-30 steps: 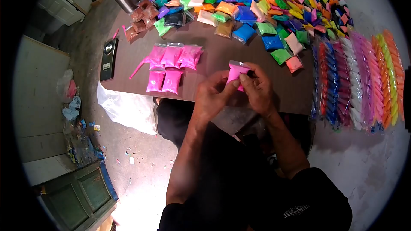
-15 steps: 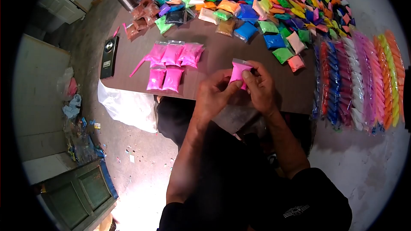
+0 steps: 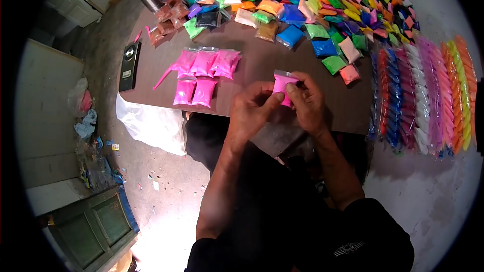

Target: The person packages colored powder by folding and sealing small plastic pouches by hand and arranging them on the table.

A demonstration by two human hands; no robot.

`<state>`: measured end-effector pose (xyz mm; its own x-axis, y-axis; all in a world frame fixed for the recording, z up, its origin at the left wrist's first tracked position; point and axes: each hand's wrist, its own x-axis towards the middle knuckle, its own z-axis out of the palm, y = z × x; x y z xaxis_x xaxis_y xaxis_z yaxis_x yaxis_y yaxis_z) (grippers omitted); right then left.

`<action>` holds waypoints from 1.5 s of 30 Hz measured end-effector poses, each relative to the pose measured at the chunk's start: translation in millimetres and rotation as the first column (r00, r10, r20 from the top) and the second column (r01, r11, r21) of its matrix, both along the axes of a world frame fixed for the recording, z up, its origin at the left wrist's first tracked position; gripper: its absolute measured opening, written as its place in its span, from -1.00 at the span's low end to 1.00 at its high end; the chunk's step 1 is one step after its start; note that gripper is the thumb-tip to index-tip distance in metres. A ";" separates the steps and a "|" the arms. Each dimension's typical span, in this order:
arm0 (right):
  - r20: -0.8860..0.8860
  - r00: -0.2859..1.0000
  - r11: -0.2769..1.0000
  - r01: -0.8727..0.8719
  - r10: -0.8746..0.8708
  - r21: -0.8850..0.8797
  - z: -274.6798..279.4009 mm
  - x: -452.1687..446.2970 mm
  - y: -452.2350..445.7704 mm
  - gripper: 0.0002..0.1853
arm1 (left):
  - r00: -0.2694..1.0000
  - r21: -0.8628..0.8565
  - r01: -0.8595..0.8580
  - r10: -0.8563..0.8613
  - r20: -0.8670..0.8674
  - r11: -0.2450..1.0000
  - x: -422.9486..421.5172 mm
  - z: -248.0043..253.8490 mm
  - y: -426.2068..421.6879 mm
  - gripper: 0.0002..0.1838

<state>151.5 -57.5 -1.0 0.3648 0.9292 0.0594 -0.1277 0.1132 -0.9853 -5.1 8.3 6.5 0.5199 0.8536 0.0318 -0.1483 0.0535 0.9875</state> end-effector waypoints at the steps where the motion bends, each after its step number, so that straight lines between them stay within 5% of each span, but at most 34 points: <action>1: -0.045 0.999 1.000 0.014 -0.013 0.019 -0.3 -1.1 0.0 -0.71 | 0.999 -0.023 -0.004 0.003 -0.051 1.000 -1.0 10.5 -1.2 -0.81; 4: 0.098 0.995 0.999 -0.029 0.025 0.041 -3.1 0.2 1.4 -0.73 | 0.996 -0.030 -0.002 -0.001 -0.089 1.000 -1.9 10.1 1.1 -0.81; 27: 0.085 0.995 0.999 -0.048 0.046 0.014 -2.1 -5.4 1.1 -0.82 | 0.987 -0.027 -0.144 0.146 0.062 0.989 1.0 -6.7 -3.2 -0.89; 34: 0.053 0.999 0.997 -0.004 0.000 0.075 -7.3 -1.1 -1.4 -0.84 | 0.999 -0.051 0.012 -0.010 0.036 0.999 2.3 -1.5 -3.3 -0.87; 38: 0.231 0.972 0.998 -0.053 0.043 0.039 -5.4 3.8 0.4 -0.83 | 0.999 -0.007 -0.028 0.028 0.041 1.000 0.4 -9.4 -3.7 -0.87; 45: 0.236 0.972 0.996 -0.007 -0.014 0.088 -2.6 0.4 3.7 -0.83 | 0.990 0.146 -0.137 0.141 -0.020 0.980 6.0 -4.7 -4.5 -0.83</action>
